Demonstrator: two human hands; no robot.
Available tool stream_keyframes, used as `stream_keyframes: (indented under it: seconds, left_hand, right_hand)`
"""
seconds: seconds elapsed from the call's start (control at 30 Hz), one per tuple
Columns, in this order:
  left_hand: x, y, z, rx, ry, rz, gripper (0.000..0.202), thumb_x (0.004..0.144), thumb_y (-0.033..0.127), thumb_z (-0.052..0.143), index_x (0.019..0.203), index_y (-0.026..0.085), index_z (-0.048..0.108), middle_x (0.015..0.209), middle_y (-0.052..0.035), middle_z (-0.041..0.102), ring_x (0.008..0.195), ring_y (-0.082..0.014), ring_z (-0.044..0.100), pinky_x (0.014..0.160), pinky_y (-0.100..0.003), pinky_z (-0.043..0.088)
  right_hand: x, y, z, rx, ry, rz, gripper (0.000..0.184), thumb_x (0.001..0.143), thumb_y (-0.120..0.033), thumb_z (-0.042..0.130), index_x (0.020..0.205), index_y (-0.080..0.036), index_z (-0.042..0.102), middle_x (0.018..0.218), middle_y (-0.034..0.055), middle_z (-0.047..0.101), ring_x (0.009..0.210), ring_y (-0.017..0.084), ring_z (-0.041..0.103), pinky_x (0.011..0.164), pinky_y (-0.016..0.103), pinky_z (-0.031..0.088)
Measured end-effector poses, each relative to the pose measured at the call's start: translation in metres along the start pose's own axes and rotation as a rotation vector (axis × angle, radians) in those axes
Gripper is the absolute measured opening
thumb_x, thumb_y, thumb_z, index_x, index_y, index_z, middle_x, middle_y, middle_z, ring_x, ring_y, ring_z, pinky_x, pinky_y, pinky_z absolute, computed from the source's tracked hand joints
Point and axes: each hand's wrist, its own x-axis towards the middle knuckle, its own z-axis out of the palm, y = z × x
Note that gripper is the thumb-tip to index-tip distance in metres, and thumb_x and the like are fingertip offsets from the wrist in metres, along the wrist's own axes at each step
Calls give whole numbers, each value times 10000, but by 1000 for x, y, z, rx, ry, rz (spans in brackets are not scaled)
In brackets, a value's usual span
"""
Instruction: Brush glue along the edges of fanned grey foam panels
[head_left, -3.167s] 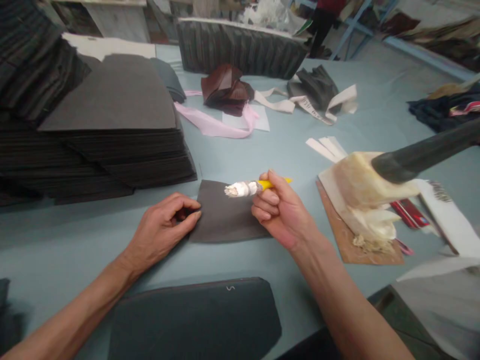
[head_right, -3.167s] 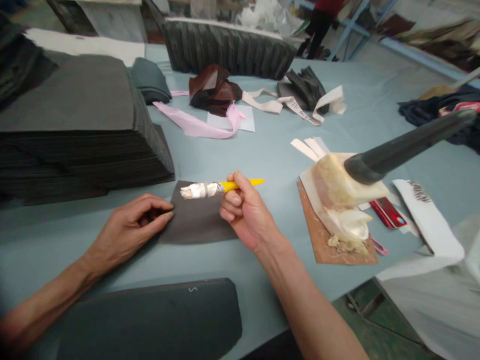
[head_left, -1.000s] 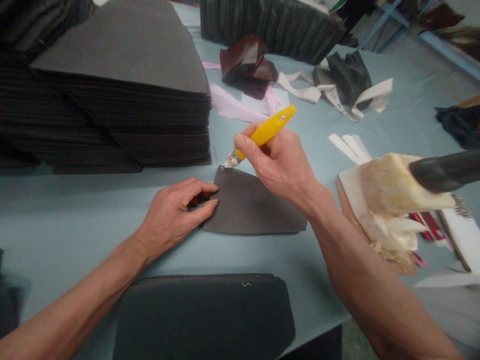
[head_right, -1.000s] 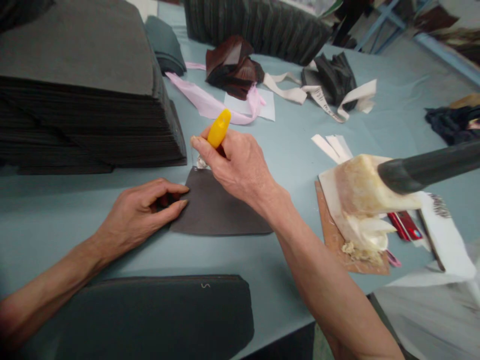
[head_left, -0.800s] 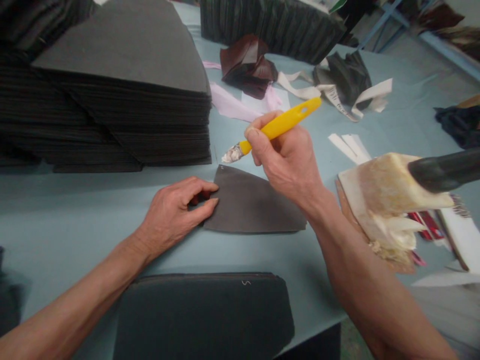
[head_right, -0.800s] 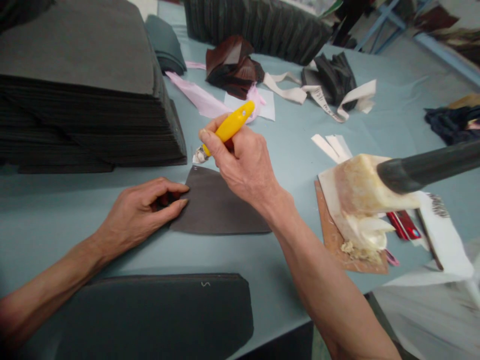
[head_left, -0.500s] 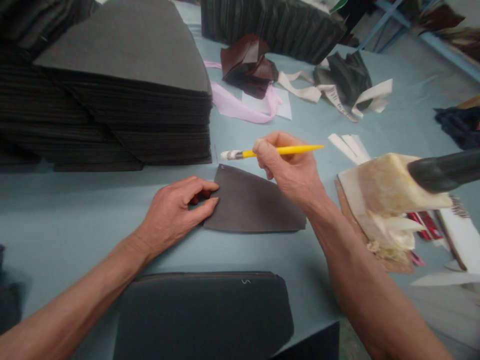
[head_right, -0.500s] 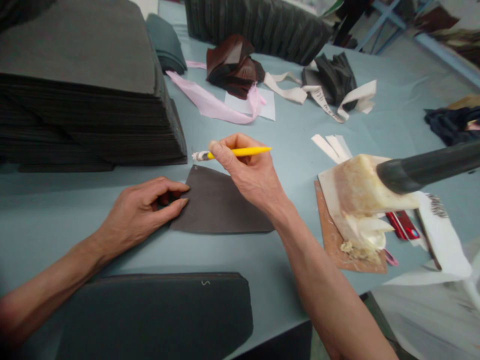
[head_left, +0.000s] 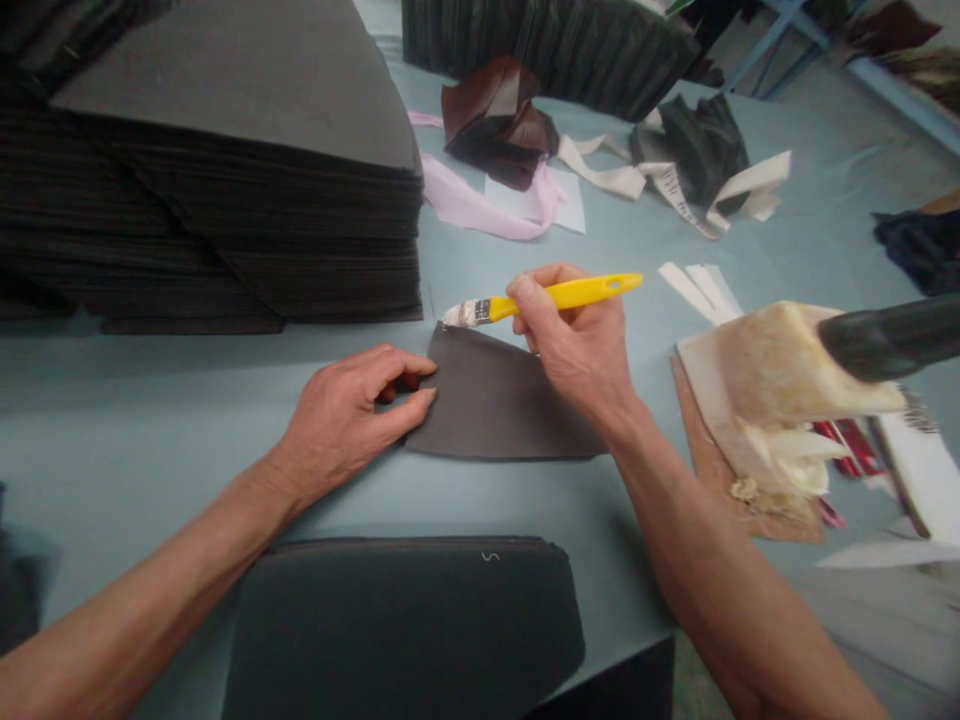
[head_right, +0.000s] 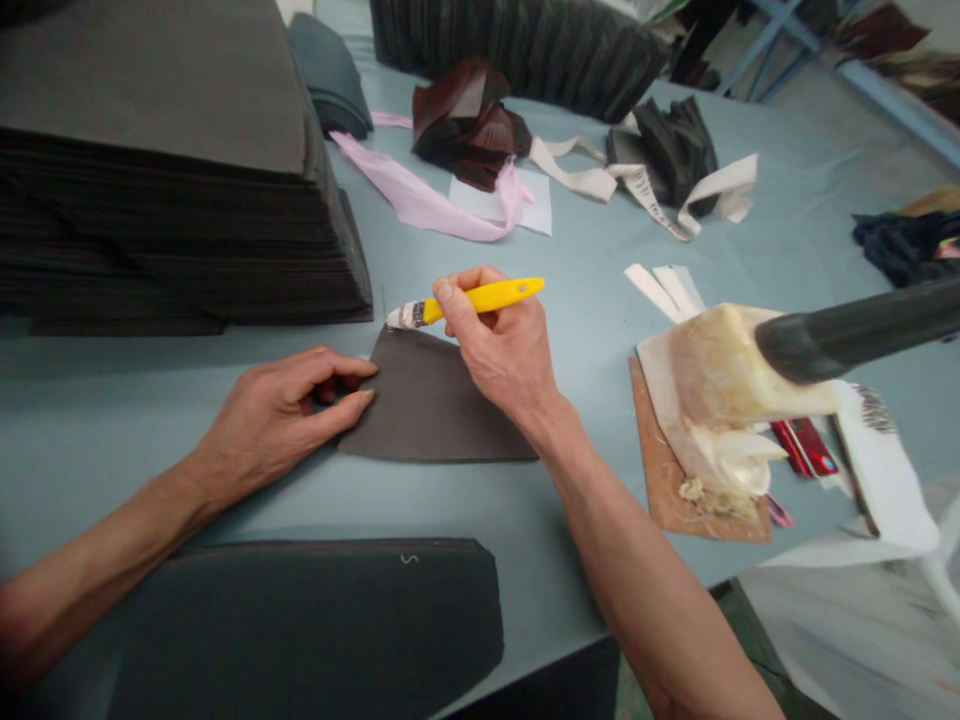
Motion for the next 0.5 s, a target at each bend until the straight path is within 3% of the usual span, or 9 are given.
stream_keyframes:
  seconds: [0.27, 0.5]
  left_hand:
    - [1, 0, -1, -4, -2, -9, 303, 968, 425, 640, 1104, 204, 795, 956, -24, 771, 824, -173, 658, 784, -311, 463]
    - [1, 0, 1, -5, 6, 6, 301, 978, 430, 635, 1113, 213, 795, 949, -17, 768, 812, -176, 653, 779, -318, 461]
  right_hand:
    - [-2, 1, 9, -83, -43, -102, 395, 1024, -562, 708, 859, -206, 665, 683, -44, 584, 605, 89, 483, 573, 267, 378]
    - [-1, -7, -4, -193, -112, -124, 283, 1032, -421, 707, 862, -197, 686, 677, -42, 597, 601, 93, 503, 587, 275, 377]
